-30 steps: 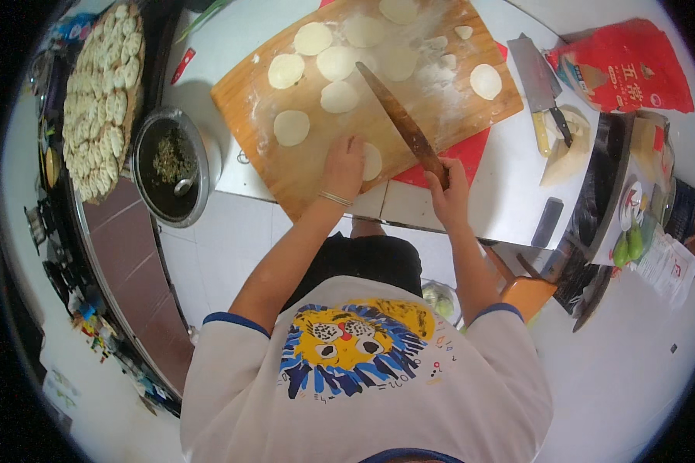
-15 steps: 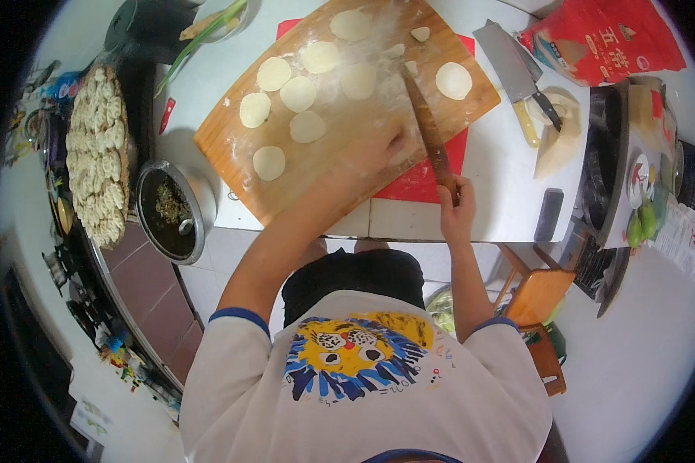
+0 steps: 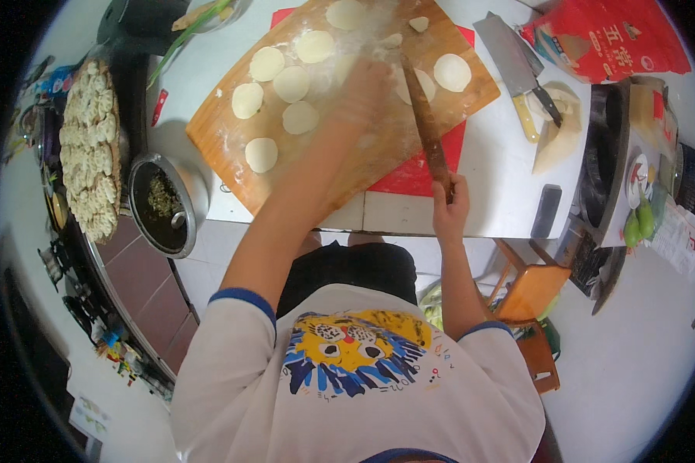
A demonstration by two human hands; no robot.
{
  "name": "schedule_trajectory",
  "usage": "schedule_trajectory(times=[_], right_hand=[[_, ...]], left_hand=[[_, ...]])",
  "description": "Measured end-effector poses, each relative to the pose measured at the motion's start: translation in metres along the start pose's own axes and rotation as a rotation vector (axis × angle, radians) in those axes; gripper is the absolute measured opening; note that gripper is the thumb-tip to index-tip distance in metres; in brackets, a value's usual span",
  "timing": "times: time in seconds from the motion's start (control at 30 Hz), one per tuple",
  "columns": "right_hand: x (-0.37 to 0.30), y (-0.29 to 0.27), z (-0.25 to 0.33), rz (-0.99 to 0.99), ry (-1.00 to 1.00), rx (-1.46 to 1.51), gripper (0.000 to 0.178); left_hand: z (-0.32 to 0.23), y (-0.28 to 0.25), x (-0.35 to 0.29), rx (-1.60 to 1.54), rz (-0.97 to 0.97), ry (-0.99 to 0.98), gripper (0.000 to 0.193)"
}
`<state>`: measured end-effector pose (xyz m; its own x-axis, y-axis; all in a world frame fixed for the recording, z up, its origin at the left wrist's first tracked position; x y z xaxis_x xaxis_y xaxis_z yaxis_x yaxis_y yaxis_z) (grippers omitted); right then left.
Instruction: The person uses a wooden rolling pin to flatten small balls of dough into thin, round discs on a floured wooden board. They repeatedly roll, rotate, and reposition the dough pieces to achieve a uniform shape. A tray of prepared dumplings and a bowl of filling are visible nearby.
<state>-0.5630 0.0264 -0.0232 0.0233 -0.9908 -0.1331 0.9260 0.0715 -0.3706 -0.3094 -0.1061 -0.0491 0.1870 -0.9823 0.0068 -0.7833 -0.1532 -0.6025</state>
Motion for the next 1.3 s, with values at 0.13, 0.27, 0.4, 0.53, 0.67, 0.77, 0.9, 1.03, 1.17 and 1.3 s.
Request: schedule_trajectory(times=[0.13,0.27,0.4,0.53,0.67,0.77,0.9,1.03,1.17,1.3], right_hand=[[-0.001,0.023,0.013,0.079,-0.037,0.016,0.022],[-0.001,0.046,0.027,0.168,-0.087,-0.003,0.022],[-0.005,0.065,0.033,0.246,-0.093,-0.013,0.022],[-0.01,0.075,0.037,0.286,-0.109,-0.049,0.023],[-0.014,0.076,0.039,0.274,-0.111,-0.038,0.022],[-0.013,0.077,0.039,0.28,-0.11,-0.071,0.021],[-0.007,0.076,0.053,0.3,-0.187,-0.165,0.022],[0.013,0.076,0.073,0.336,-0.321,-0.345,0.028],[0.013,0.09,0.067,0.497,-0.48,-0.554,0.039],[-0.007,0.135,0.063,0.675,-0.736,-0.695,0.048]], left_hand=[[0.006,-0.05,-0.098,0.064,-0.043,-0.018,0.022],[0.017,-0.069,-0.183,-0.021,0.002,-0.279,0.023],[0.035,-0.07,-0.208,0.003,-0.113,-0.16,0.026],[0.033,-0.067,-0.213,0.31,-0.092,0.061,0.027],[0.026,-0.072,-0.211,0.371,-0.152,0.099,0.042],[0.007,-0.064,-0.179,0.414,-0.013,-0.128,0.071],[0.014,-0.033,-0.159,0.543,-0.073,-0.053,0.088],[0.024,-0.039,-0.17,0.345,-0.169,-0.107,0.081],[0.032,-0.106,-0.223,0.286,-0.433,-0.091,0.07],[0.045,-0.114,-0.238,0.619,-0.014,-0.12,0.068]])
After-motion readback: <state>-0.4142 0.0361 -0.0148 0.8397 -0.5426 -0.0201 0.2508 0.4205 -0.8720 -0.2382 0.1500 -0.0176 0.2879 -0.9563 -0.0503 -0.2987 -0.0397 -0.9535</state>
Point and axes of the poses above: each hand's wrist, its own x-axis towards the middle knuckle, its own y-axis out of the palm, z = x × y, the point moved 7 cm from there along x, towards the middle knuckle, and after that the axes turned 2 degrees about x, right-handed, at the moved point
